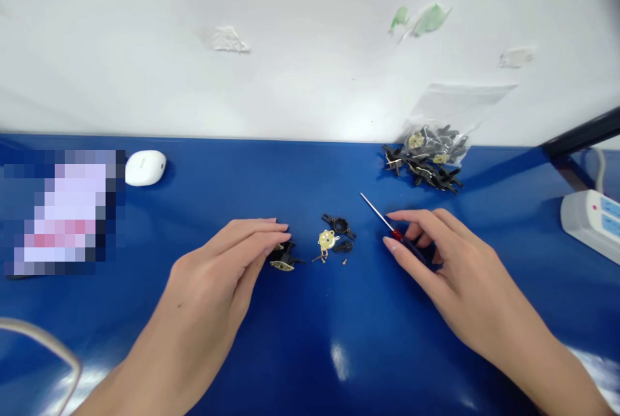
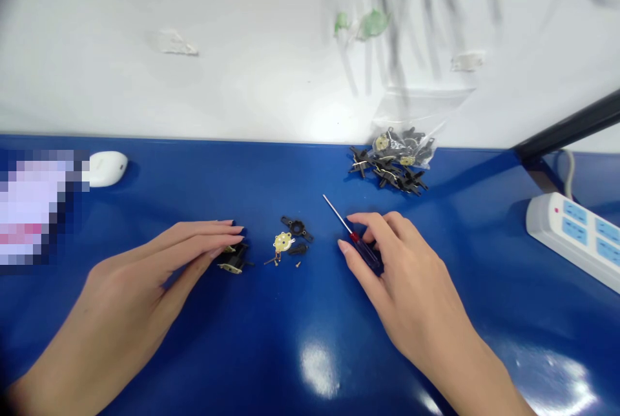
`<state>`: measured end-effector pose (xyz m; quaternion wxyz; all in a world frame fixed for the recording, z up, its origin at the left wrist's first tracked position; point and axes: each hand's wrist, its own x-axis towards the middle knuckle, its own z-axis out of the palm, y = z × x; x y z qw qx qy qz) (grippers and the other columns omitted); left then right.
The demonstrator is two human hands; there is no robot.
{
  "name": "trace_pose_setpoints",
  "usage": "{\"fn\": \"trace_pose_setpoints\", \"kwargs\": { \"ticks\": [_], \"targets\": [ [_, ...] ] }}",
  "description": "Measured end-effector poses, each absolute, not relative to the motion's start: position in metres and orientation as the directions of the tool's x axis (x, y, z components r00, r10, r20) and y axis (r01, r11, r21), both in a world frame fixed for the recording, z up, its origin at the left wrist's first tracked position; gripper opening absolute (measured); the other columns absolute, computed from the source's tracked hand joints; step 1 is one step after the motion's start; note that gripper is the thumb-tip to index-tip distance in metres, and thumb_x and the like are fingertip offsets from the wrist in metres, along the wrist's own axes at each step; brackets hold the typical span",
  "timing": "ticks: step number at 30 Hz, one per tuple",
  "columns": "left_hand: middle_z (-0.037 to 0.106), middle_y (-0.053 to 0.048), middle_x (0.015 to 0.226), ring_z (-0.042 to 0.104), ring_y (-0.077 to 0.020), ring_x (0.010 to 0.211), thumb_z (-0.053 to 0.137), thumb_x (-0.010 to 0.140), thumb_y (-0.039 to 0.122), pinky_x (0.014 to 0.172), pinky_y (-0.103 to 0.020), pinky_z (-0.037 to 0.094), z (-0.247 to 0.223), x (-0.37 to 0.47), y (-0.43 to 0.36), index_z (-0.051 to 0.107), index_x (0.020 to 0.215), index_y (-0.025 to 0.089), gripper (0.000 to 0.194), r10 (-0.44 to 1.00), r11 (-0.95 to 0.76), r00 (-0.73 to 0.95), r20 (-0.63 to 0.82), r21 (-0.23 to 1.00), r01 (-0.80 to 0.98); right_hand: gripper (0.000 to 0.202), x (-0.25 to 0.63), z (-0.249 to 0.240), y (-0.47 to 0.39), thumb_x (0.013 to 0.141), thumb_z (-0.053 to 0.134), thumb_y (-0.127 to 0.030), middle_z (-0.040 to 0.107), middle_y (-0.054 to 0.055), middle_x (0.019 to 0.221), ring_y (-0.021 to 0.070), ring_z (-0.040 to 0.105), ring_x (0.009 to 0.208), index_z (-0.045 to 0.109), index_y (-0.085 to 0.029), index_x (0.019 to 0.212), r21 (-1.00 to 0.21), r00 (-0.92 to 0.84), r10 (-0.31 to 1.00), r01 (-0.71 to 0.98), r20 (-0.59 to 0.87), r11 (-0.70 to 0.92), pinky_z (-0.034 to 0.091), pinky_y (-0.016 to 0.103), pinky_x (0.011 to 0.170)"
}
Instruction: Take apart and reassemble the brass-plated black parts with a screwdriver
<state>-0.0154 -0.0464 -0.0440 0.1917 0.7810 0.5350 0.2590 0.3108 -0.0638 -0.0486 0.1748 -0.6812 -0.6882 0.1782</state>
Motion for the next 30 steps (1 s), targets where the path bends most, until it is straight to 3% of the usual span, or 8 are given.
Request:
{"fn": "trace_pose_setpoints", "kwargs": {
  "ticks": [6,9,12,17,23,30],
  "targets": [
    [0.085,-0.001,0.144,0.087,-0.0279,0.124,0.054,0.122,0.044,0.108,-0.047,0.073,-0.038,-0.012,-0.047,0.084,0.132,0.037,0.033,0.953,-0.304,0.244,0.181,0.571,0.763,0.041,0.31,-0.049,-0.064,0.114,0.059,-0.067,0.071,0.005,0.119,0.028,0.074,0.102,0.071,-0.038,0.141,-0.49,-0.011,1.0,0.872,-0.014,0.003,0.059,0.048,0.087],
    [0.081,0.001,0.149,0.085,-0.0284,0.125,0.062,0.119,0.052,0.079,-0.034,0.076,-0.034,-0.013,-0.048,0.082,0.138,0.043,0.029,0.963,-0.268,0.221,0.153,0.587,0.764,0.041,0.311,-0.048,-0.065,0.114,0.059,-0.067,0.071,0.005,0.119,0.0288,0.074,0.104,0.07,-0.039,0.142,-0.492,-0.013,1.0,0.87,-0.024,-0.001,0.059,0.049,0.088],
    [0.077,0.002,0.157,0.087,-0.0293,0.111,0.076,0.109,0.065,0.054,-0.028,0.067,-0.034,-0.016,-0.048,0.08,0.141,0.05,0.036,0.963,-0.267,0.233,0.134,0.596,0.758,0.039,0.311,-0.048,-0.065,0.114,0.059,-0.065,0.071,0.005,0.119,0.0287,0.074,0.103,0.07,-0.039,0.141,-0.488,-0.005,1.0,0.873,-0.02,-0.005,0.059,0.049,0.088],
    [0.076,-0.001,0.158,0.085,-0.0252,0.084,0.076,0.105,0.072,0.059,-0.035,0.068,-0.044,-0.024,-0.044,0.078,0.146,0.052,0.045,0.952,-0.301,0.275,0.135,0.57,0.764,0.039,0.311,-0.047,-0.064,0.114,0.06,-0.064,0.071,0.005,0.117,0.0289,0.073,0.106,0.071,-0.038,0.142,-0.49,-0.013,1.0,0.872,-0.018,0.002,0.059,0.048,0.09],
    [0.076,-0.001,0.152,0.083,-0.0309,0.113,0.075,0.111,0.062,0.078,-0.04,0.072,-0.05,-0.028,-0.041,0.083,0.139,0.048,0.033,0.939,-0.34,0.308,0.153,0.548,0.764,0.04,0.31,-0.048,-0.064,0.114,0.059,-0.065,0.071,0.004,0.118,0.0284,0.073,0.106,0.07,-0.039,0.142,-0.479,-0.008,1.0,0.878,-0.018,-0.002,0.059,0.048,0.09],
    [0.08,-0.003,0.141,0.086,-0.0246,0.096,0.075,0.112,0.057,0.068,-0.034,0.069,-0.052,-0.022,-0.04,0.086,0.13,0.042,0.025,0.932,-0.362,0.297,0.207,0.57,0.738,0.039,0.311,-0.049,-0.065,0.114,0.059,-0.065,0.071,0.004,0.118,0.0278,0.074,0.102,0.07,-0.04,0.141,-0.49,-0.014,1.0,0.871,0.0,0.012,0.059,0.047,0.086]
  ]
}}
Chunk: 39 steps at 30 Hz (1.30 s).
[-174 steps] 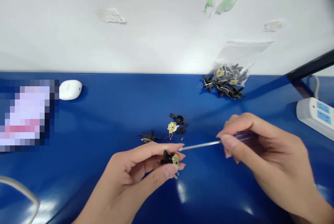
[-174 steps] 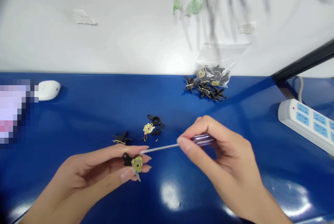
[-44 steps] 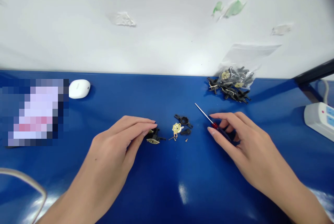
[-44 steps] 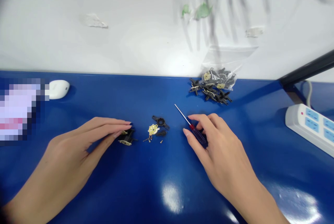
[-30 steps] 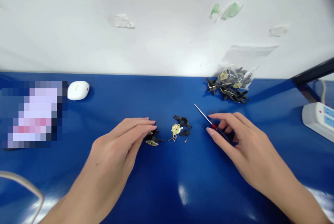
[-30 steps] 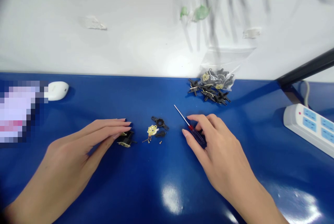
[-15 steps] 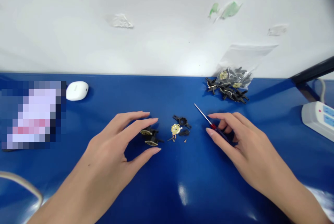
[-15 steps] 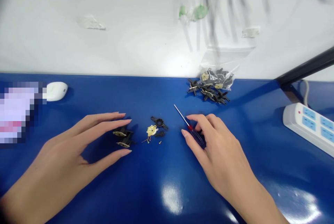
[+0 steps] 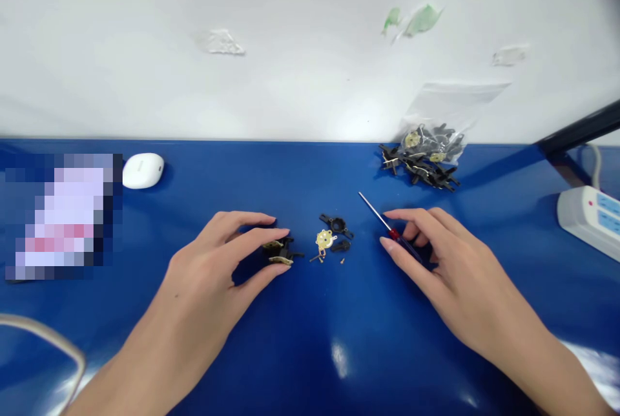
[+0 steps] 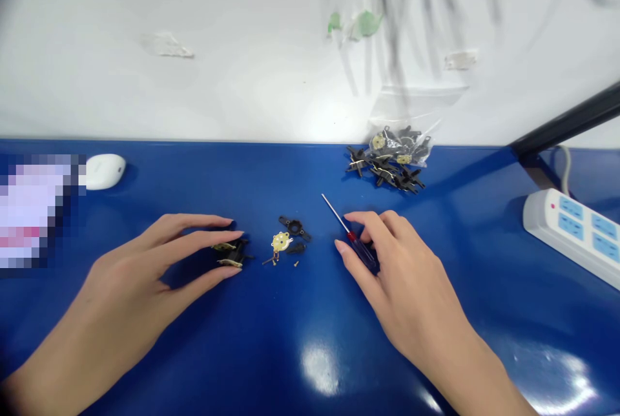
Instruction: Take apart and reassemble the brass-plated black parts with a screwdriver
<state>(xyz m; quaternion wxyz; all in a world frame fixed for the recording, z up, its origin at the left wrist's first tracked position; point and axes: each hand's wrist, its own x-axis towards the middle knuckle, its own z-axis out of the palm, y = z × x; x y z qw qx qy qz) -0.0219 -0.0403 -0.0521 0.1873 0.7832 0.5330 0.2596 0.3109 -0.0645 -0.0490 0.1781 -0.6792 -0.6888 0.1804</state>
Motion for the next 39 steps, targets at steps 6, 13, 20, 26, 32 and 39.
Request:
{"fn": "trace_pose_setpoints", "kwargs": {
  "ticks": [6,13,20,26,32,39],
  "targets": [
    [0.082,-0.005,0.134,0.086,-0.0225,0.092,0.077,0.112,0.046,0.063,-0.031,0.065,-0.051,-0.015,-0.042,0.087,0.126,0.036,0.02,0.922,-0.387,0.301,0.244,0.545,0.744,0.04,0.312,-0.05,-0.065,0.115,0.058,-0.065,0.071,0.004,0.117,0.0282,0.073,0.102,0.069,-0.039,0.143,-0.484,-0.027,1.0,0.875,-0.005,0.021,0.059,0.047,0.087],
    [0.08,-0.005,0.134,0.084,-0.0199,0.09,0.078,0.112,0.043,0.063,-0.029,0.065,-0.051,-0.012,-0.045,0.085,0.127,0.036,0.018,0.92,-0.39,0.294,0.257,0.547,0.741,0.039,0.311,-0.05,-0.064,0.115,0.058,-0.064,0.071,0.004,0.117,0.0287,0.074,0.101,0.068,-0.039,0.143,-0.477,-0.033,0.999,0.878,0.003,0.031,0.06,0.048,0.086],
    [0.078,-0.003,0.137,0.084,-0.0211,0.095,0.079,0.111,0.041,0.064,-0.03,0.066,-0.051,-0.012,-0.045,0.084,0.129,0.038,0.019,0.933,-0.359,0.279,0.227,0.564,0.743,0.038,0.31,-0.052,-0.066,0.116,0.059,-0.062,0.072,0.006,0.117,0.0281,0.074,0.097,0.071,-0.035,0.141,-0.462,-0.041,0.998,0.885,0.047,0.058,0.061,0.048,0.083],
    [0.076,-0.002,0.141,0.085,-0.0234,0.099,0.079,0.11,0.045,0.067,-0.033,0.07,-0.049,-0.013,-0.047,0.083,0.133,0.041,0.024,0.941,-0.337,0.272,0.2,0.563,0.754,0.024,0.304,-0.047,-0.065,0.118,0.062,-0.035,0.073,0.01,0.124,0.0283,0.07,0.109,0.074,-0.026,0.137,-0.416,-0.153,0.942,0.867,0.299,0.273,0.06,0.046,0.091],
    [0.075,-0.003,0.144,0.085,-0.0265,0.104,0.075,0.112,0.049,0.069,-0.035,0.072,-0.049,-0.011,-0.05,0.083,0.135,0.042,0.025,0.942,-0.337,0.265,0.208,0.56,0.757,0.042,0.286,-0.045,-0.068,0.119,0.054,-0.016,0.064,0.014,0.164,0.0305,0.056,0.139,0.062,-0.017,0.16,-0.305,-0.486,0.821,0.767,0.298,0.565,0.049,0.049,0.118],
    [0.077,-0.006,0.144,0.084,-0.0278,0.105,0.074,0.113,0.05,0.082,-0.04,0.074,-0.047,-0.009,-0.051,0.083,0.134,0.038,0.026,0.934,-0.357,0.276,0.228,0.549,0.756,0.042,0.277,-0.055,-0.066,0.117,0.054,-0.01,0.064,0.016,0.171,0.0355,0.056,0.131,0.065,-0.015,0.157,-0.196,-0.464,0.85,0.835,0.248,0.513,0.046,0.053,0.102]
  ]
}}
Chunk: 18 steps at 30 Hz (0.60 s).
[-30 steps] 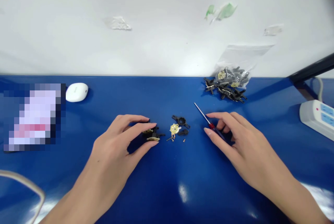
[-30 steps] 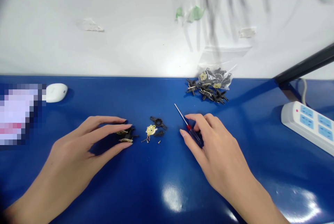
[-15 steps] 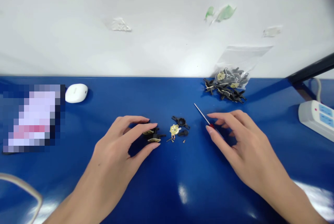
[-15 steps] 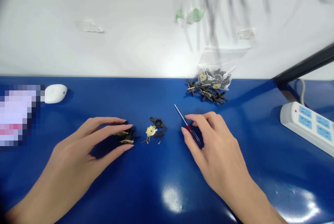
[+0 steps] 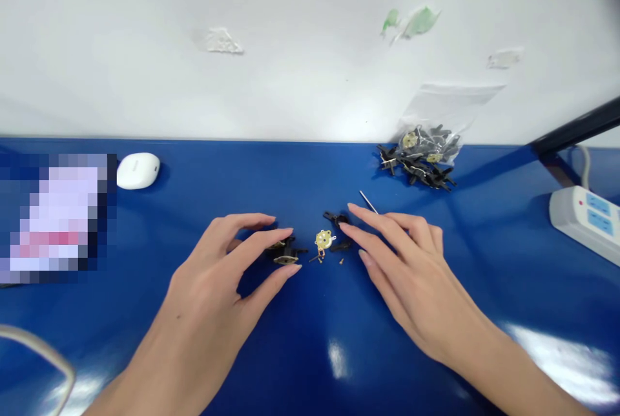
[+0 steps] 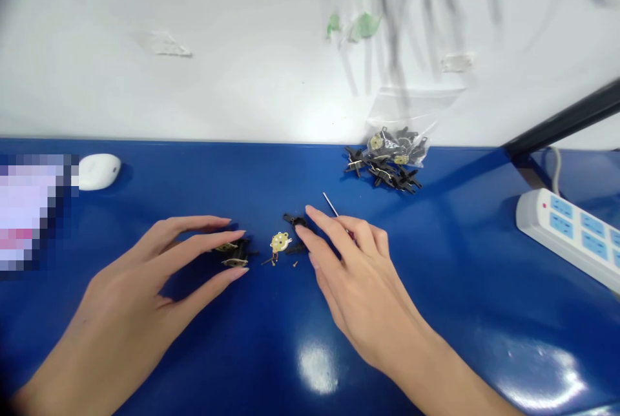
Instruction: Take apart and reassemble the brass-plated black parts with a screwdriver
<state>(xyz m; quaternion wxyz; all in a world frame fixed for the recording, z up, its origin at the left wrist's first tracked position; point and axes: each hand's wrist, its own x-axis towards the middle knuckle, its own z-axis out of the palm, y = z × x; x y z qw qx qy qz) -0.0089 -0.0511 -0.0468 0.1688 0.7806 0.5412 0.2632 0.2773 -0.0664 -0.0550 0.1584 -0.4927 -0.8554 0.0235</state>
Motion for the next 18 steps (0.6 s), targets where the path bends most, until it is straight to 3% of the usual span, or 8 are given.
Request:
{"fn": "trace_pose_setpoints", "kwargs": {
  "ticks": [4,11,15,18],
  "targets": [
    [0.076,-0.007,0.144,0.084,-0.028,0.105,0.075,0.112,0.05,0.078,-0.039,0.073,-0.047,-0.011,-0.051,0.083,0.135,0.038,0.027,0.939,-0.344,0.261,0.225,0.561,0.753,0.027,0.282,-0.054,-0.063,0.117,0.058,-0.012,0.073,0.017,0.155,0.0362,0.058,0.125,0.074,-0.018,0.139,-0.187,-0.387,0.876,0.874,0.289,0.448,0.043,0.05,0.096],
    [0.073,-0.003,0.146,0.083,-0.0255,0.1,0.077,0.111,0.047,0.069,-0.036,0.07,-0.048,-0.011,-0.053,0.082,0.136,0.042,0.026,0.945,-0.323,0.229,0.234,0.551,0.77,0.013,0.289,-0.055,-0.062,0.115,0.065,-0.014,0.076,0.013,0.133,0.0359,0.059,0.12,0.073,-0.023,0.12,-0.172,-0.337,0.885,0.898,0.321,0.404,0.036,0.046,0.09],
    [0.074,-0.004,0.146,0.075,-0.0335,0.127,0.082,0.106,0.048,0.053,-0.028,0.059,-0.041,-0.006,-0.053,0.079,0.141,0.043,0.035,0.941,-0.309,0.179,0.287,0.519,0.797,0.011,0.288,-0.05,-0.064,0.116,0.066,-0.015,0.079,0.009,0.127,0.0335,0.062,0.117,0.07,-0.025,0.12,-0.243,-0.312,0.883,0.88,0.351,0.408,0.037,0.046,0.091],
    [0.076,-0.003,0.142,0.074,-0.0328,0.128,0.081,0.108,0.046,0.071,-0.034,0.068,-0.033,-0.002,-0.053,0.075,0.149,0.043,0.042,0.927,-0.331,0.174,0.332,0.509,0.795,0.012,0.285,-0.045,-0.066,0.116,0.066,-0.015,0.083,0.006,0.124,0.03,0.065,0.115,0.068,-0.026,0.121,-0.31,-0.337,0.864,0.833,0.374,0.458,0.04,0.047,0.095]
  ]
}}
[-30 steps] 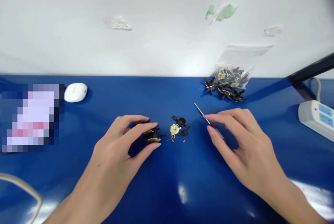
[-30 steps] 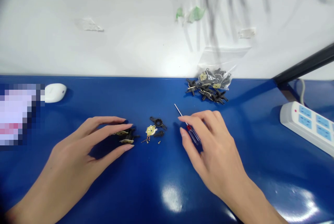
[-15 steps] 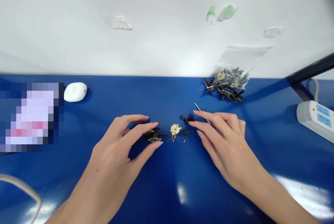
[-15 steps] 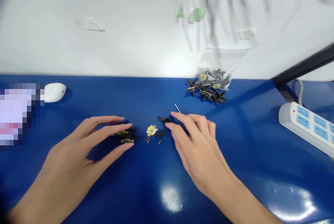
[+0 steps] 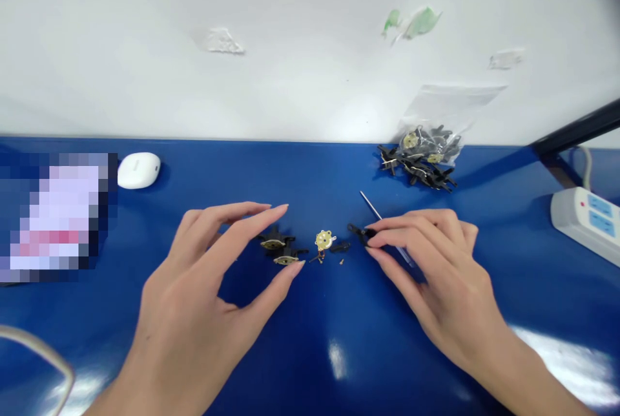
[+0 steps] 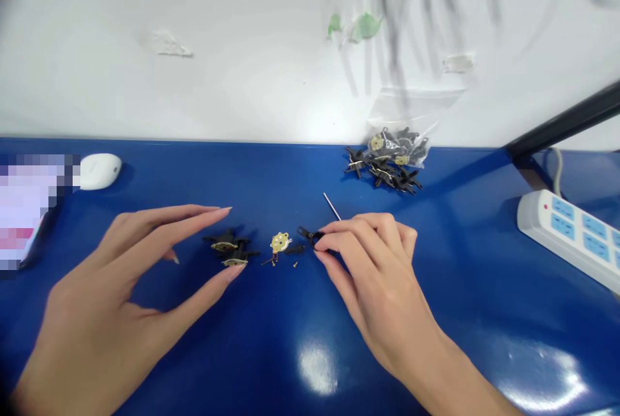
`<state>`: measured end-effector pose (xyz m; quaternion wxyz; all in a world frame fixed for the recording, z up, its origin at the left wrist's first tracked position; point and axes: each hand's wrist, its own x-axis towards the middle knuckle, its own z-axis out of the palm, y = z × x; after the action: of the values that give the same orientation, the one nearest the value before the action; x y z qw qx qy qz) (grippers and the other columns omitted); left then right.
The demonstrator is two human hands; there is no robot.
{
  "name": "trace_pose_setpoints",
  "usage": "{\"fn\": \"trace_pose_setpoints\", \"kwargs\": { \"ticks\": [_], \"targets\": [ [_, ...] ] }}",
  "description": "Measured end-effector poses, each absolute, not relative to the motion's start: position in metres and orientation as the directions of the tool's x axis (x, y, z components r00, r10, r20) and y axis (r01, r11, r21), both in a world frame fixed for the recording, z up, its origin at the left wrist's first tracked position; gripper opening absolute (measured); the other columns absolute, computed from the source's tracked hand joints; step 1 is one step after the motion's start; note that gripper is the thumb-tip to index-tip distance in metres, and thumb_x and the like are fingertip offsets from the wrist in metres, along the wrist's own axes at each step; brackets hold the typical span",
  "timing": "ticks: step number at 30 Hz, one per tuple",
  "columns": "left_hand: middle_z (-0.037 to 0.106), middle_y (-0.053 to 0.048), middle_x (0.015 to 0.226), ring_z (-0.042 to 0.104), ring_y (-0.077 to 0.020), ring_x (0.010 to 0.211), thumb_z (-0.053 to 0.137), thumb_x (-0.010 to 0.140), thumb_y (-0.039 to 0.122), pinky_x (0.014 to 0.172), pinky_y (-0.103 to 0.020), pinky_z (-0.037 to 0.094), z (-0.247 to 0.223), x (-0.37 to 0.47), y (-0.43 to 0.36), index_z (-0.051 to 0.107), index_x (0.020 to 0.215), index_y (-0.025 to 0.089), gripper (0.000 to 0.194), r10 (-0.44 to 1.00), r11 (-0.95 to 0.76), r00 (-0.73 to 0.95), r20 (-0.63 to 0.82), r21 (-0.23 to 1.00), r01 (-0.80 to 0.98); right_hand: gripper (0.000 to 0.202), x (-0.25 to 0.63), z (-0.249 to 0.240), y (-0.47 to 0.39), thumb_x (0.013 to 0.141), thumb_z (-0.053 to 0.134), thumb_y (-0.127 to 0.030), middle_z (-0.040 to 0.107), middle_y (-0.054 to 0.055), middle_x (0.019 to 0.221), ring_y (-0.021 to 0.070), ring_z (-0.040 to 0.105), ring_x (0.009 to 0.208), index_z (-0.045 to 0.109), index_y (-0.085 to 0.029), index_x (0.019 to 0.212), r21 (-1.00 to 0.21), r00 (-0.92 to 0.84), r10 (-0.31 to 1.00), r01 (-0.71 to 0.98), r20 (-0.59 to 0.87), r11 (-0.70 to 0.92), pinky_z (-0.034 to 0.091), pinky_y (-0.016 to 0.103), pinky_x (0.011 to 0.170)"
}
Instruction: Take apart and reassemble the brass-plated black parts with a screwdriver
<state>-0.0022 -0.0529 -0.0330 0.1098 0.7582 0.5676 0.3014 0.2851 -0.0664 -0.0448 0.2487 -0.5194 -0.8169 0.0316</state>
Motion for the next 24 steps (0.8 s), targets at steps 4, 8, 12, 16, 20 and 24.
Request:
{"fn": "trace_pose_setpoints", "kwargs": {
  "ticks": [4,8,12,16,20,24],
  "targets": [
    [0.078,-0.001,0.136,0.075,-0.0273,0.118,0.081,0.111,0.042,0.101,-0.043,0.067,-0.031,0.0,-0.056,0.073,0.149,0.042,0.039,0.87,-0.485,0.324,0.371,0.536,0.691,0.017,0.284,-0.042,-0.074,0.115,0.068,-0.012,0.084,0.004,0.128,0.0261,0.066,0.118,0.069,-0.025,0.125,-0.428,-0.445,0.822,0.705,0.354,0.566,0.048,0.046,0.106],
    [0.078,-0.005,0.137,0.072,-0.0252,0.12,0.079,0.114,0.026,0.105,-0.038,0.066,-0.038,-0.001,-0.062,0.068,0.155,0.032,0.043,0.757,-0.636,0.563,0.331,0.572,0.518,0.023,0.284,-0.04,-0.083,0.112,0.071,-0.008,0.082,0.007,0.135,0.0245,0.068,0.123,0.073,-0.021,0.13,-0.561,-0.539,0.762,0.529,0.357,0.637,0.058,0.041,0.111],
    [0.081,-0.005,0.125,0.074,-0.0229,0.114,0.065,0.12,0.017,0.103,-0.035,0.066,-0.043,-0.002,-0.065,0.069,0.15,0.027,0.032,0.709,-0.666,0.627,0.323,0.6,0.443,0.018,0.277,-0.034,-0.087,0.112,0.073,-0.013,0.083,0.006,0.124,0.0228,0.072,0.116,0.075,-0.023,0.128,-0.674,-0.569,0.751,0.413,0.335,0.613,0.065,0.036,0.105],
    [0.085,0.0,0.113,0.077,-0.0193,0.103,0.06,0.123,0.019,0.095,-0.031,0.066,-0.04,-0.003,-0.065,0.071,0.143,0.028,0.025,0.709,-0.658,0.613,0.348,0.638,0.4,0.002,0.267,-0.029,-0.084,0.113,0.075,-0.018,0.084,0.002,0.105,0.0156,0.074,0.095,0.075,-0.019,0.115,-0.745,-0.501,0.782,0.343,0.371,0.573,0.066,0.029,0.09],
    [0.086,0.003,0.109,0.079,-0.0161,0.097,0.065,0.122,0.022,0.095,-0.03,0.065,-0.038,-0.002,-0.064,0.072,0.141,0.028,0.021,0.697,-0.657,0.627,0.348,0.659,0.365,0.003,0.265,-0.028,-0.082,0.114,0.075,-0.021,0.083,0.0,0.099,0.0143,0.074,0.087,0.075,-0.02,0.112,-0.774,-0.478,0.805,0.336,0.352,0.537,0.065,0.028,0.081],
    [0.087,0.004,0.109,0.08,-0.0178,0.095,0.075,0.118,0.028,0.099,-0.032,0.067,-0.04,-0.003,-0.065,0.07,0.145,0.028,0.028,0.688,-0.671,0.64,0.342,0.635,0.382,0.004,0.268,-0.03,-0.084,0.114,0.073,-0.019,0.083,0.001,0.102,0.0166,0.076,0.09,0.075,-0.022,0.117,-0.781,-0.483,0.814,0.35,0.322,0.517,0.066,0.032,0.085]
  ]
}}
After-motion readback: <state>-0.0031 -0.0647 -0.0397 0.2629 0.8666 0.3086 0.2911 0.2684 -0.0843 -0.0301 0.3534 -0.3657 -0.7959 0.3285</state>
